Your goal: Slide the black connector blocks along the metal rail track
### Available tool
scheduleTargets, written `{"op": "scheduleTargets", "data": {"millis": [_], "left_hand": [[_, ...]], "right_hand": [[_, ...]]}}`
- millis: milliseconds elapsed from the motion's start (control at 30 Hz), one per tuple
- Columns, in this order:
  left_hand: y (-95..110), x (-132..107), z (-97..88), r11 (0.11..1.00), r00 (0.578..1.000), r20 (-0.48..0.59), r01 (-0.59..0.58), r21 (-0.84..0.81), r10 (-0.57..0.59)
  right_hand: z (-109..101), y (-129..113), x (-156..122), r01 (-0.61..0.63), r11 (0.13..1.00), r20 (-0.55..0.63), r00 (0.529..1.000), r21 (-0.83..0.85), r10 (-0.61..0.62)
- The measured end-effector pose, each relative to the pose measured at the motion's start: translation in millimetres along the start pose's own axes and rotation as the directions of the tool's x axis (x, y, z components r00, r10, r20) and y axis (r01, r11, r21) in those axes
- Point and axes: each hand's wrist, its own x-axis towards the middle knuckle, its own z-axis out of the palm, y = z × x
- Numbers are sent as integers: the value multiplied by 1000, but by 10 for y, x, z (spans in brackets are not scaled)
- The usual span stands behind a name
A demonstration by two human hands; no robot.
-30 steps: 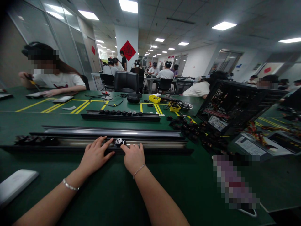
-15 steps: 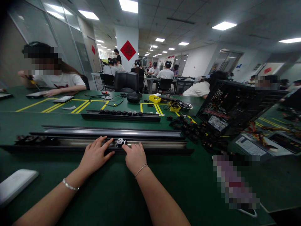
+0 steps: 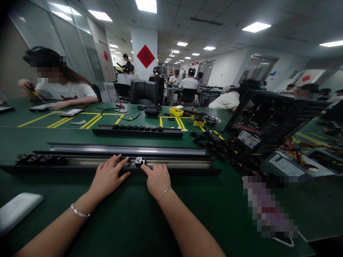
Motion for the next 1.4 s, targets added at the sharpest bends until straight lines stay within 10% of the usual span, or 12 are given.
{"op": "scheduleTargets", "data": {"millis": [1400], "left_hand": [[-13,-17,-24,998,998,-6,-64,13,64]], "right_hand": [[-83,170,-85,-45,999,51,998,-21,46]]}}
